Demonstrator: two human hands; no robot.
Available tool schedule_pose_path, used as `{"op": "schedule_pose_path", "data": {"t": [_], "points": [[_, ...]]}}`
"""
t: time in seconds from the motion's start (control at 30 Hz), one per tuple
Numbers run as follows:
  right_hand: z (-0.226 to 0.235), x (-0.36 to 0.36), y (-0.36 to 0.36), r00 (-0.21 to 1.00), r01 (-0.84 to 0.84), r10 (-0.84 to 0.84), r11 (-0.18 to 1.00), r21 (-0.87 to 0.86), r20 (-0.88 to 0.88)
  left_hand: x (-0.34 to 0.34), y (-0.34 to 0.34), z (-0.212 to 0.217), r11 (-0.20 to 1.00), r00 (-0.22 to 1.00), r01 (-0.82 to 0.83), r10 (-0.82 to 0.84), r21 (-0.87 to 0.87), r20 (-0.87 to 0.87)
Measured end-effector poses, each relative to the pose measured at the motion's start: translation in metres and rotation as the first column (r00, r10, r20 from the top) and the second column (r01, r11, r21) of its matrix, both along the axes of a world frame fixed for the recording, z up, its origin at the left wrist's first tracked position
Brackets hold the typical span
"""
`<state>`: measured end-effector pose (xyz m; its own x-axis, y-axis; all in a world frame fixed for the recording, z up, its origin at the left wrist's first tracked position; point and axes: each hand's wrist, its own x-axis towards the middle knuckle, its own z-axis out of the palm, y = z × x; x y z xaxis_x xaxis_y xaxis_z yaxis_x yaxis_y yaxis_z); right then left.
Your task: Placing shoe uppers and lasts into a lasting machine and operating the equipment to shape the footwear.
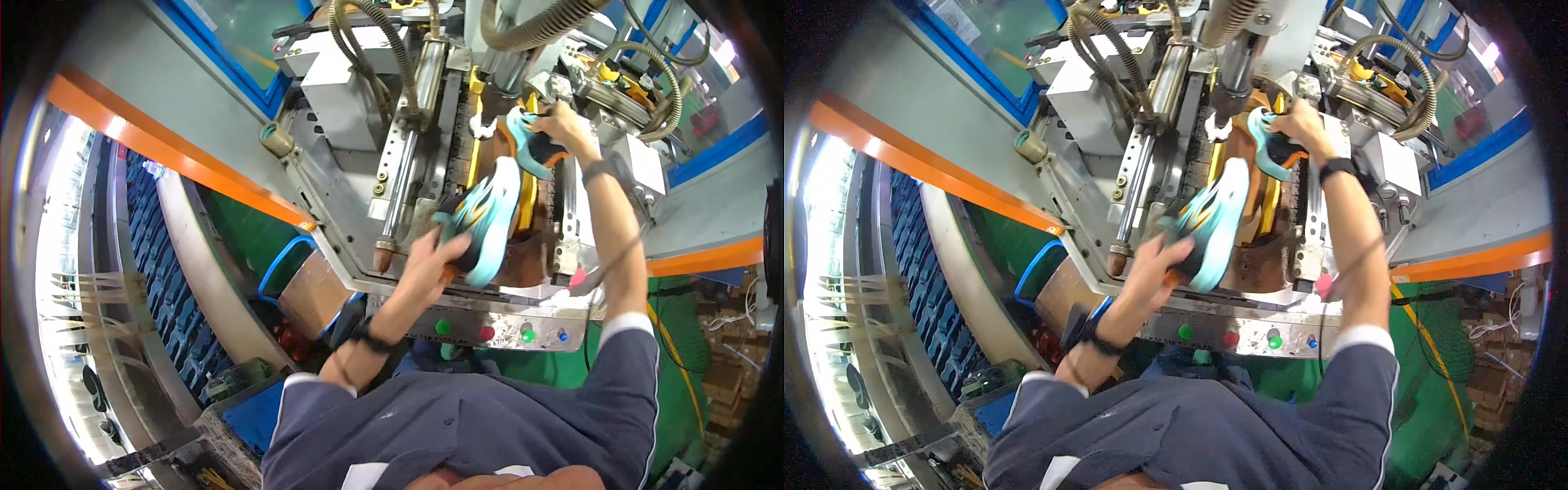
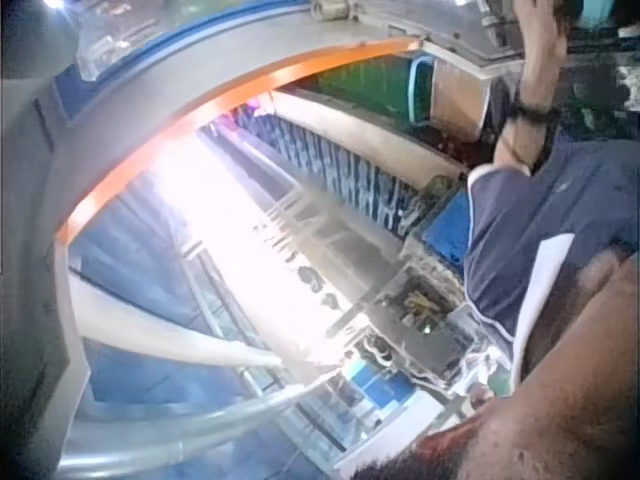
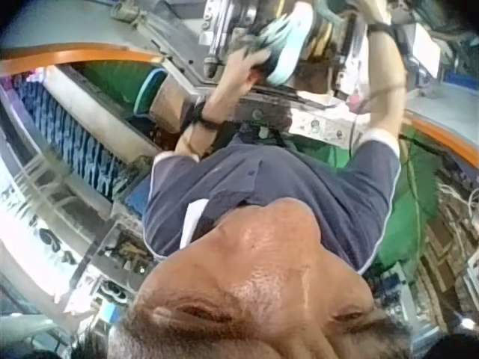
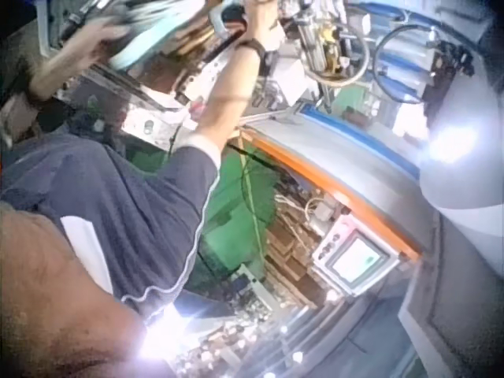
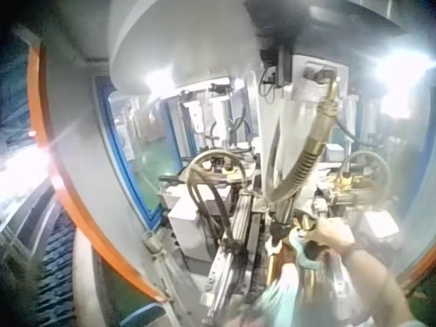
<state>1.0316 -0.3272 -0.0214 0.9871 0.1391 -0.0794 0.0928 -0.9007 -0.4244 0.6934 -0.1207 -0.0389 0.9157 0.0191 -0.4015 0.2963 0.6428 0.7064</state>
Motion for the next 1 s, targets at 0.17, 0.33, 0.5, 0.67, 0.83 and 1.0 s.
{"op": "schedule_pose_path", "data": {"t": [0.17,0.33,0.5,0.67,0.83,1.0], "points": [[-0.095,-0.006,0.071,0.930,-0.051,0.047,0.999,0.003,0.363,-0.158,0.057,0.042,0.926,0.949,-0.314,0.313,0.208,0.040],[-0.105,-0.028,0.095,0.942,0.138,-0.102,0.986,-0.093,0.319,-0.259,0.058,0.046,0.665,0.713,-0.652,0.701,0.365,-0.004],[-0.052,-0.183,0.074,0.791,-0.467,0.264,0.843,0.266,0.552,-0.313,0.007,0.011,0.414,0.425,-0.857,0.905,0.307,-0.032],[-0.132,-0.384,0.082,0.561,-0.828,0.710,0.479,0.292,0.425,-0.335,-0.055,-0.018,0.255,0.242,-0.954,0.965,0.157,-0.099],[-0.235,-0.408,0.087,0.418,-0.908,0.886,0.404,0.110,0.198,-0.377,-0.105,-0.017,0.228,0.193,-0.950,0.966,0.214,-0.171],[-0.249,-0.395,0.090,0.293,-0.955,0.862,0.241,0.174,0.413,-0.442,-0.149,-0.025,-0.048,-0.116,-0.962,0.963,0.269,-0.242]]}}
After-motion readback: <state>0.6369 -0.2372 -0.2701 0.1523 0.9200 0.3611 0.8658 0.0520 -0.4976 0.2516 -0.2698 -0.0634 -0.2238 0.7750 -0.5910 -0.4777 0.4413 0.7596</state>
